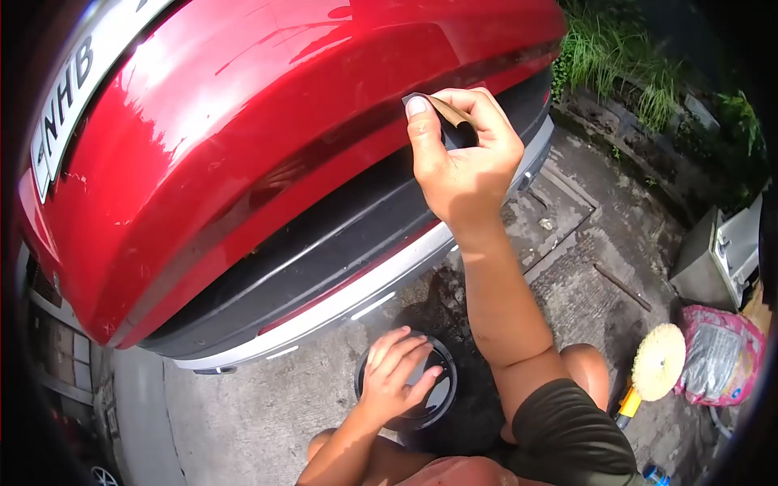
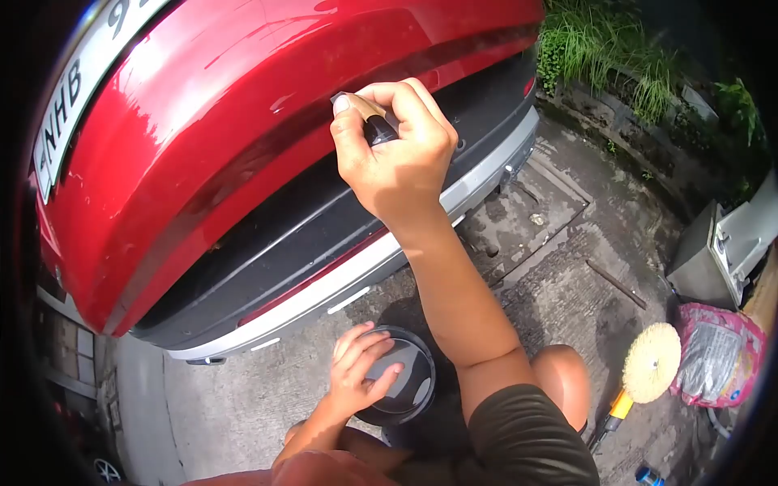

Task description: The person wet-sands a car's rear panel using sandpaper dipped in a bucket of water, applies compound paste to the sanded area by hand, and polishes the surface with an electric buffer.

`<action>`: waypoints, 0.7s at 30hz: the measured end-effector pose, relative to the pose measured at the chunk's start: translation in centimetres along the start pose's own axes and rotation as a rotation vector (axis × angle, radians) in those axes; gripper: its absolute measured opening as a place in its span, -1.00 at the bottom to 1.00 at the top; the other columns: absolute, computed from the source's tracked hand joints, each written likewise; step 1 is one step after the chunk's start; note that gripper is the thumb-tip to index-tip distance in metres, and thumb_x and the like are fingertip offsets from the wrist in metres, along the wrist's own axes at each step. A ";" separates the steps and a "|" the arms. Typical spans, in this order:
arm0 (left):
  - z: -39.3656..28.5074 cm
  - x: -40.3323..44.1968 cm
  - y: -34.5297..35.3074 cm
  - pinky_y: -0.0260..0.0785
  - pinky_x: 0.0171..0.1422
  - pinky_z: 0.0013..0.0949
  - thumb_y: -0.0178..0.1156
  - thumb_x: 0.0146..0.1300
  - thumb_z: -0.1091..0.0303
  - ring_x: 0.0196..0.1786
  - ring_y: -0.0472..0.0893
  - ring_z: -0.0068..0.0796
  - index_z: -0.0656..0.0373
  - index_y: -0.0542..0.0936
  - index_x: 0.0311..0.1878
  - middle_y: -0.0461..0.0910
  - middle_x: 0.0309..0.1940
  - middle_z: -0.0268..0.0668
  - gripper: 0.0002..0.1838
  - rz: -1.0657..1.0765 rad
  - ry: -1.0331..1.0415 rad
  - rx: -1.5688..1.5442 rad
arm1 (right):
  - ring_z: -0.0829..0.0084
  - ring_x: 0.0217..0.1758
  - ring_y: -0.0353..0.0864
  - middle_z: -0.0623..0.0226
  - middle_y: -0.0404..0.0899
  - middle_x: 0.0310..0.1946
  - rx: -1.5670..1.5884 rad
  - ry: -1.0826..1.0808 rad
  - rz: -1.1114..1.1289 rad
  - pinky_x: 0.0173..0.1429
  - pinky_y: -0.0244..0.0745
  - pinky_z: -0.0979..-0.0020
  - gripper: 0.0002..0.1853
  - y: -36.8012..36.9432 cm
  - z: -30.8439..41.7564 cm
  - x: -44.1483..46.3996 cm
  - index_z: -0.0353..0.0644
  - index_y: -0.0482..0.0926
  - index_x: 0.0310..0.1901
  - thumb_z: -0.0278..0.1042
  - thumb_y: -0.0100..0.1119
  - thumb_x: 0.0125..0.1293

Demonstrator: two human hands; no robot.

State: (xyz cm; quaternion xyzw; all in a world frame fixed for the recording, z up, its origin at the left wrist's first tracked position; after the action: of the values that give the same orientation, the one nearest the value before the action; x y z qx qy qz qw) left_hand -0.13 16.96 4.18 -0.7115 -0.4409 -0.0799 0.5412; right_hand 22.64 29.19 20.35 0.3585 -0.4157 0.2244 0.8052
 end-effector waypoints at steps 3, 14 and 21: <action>3.5 -0.2 -1.1 0.09 0.60 0.25 0.55 0.12 0.22 0.56 0.29 0.29 0.12 0.71 0.13 0.46 0.42 0.09 -0.50 -0.203 -0.140 0.410 | 0.46 -0.46 0.65 0.30 0.62 -0.46 -0.037 -0.052 -0.008 -0.36 0.53 0.42 -0.86 0.6 0.3 0.4 -0.29 0.68 -0.32 -0.54 0.51 0.20; 11.1 -0.7 1.1 -0.45 0.61 0.67 0.51 0.21 -0.06 0.71 -0.38 0.55 -0.16 0.21 0.67 -0.25 0.71 0.18 0.02 -0.312 -0.329 0.679 | 0.56 -0.37 0.58 0.37 0.64 -0.40 0.003 0.124 -0.102 -0.19 0.51 0.48 -0.90 -0.1 -1.6 1.2 -0.32 0.69 -0.26 -0.60 0.47 0.29; 11.8 -0.3 2.0 -0.51 0.60 0.66 0.57 0.12 -0.06 0.71 -0.41 0.56 -0.11 0.27 0.62 -0.26 0.71 0.21 0.04 -0.388 -0.286 0.672 | 0.58 -0.36 0.62 0.36 0.65 -0.39 -0.052 0.038 0.001 -0.23 0.51 0.51 -0.85 0.1 -0.4 0.9 -0.30 0.67 -0.28 -0.52 0.52 0.27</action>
State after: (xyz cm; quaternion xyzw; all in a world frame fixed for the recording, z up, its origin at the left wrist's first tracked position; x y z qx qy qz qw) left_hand -3.19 26.63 -2.11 -0.4026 -0.6393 0.0675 0.6517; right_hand 23.26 29.57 20.95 0.3331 -0.4059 0.2207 0.8219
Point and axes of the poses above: each hand's wrist, its own x-axis towards the middle knuckle, its own y-axis out of the palm, z = x × y, the point moved 2 cm from there along x, towards the middle knuckle
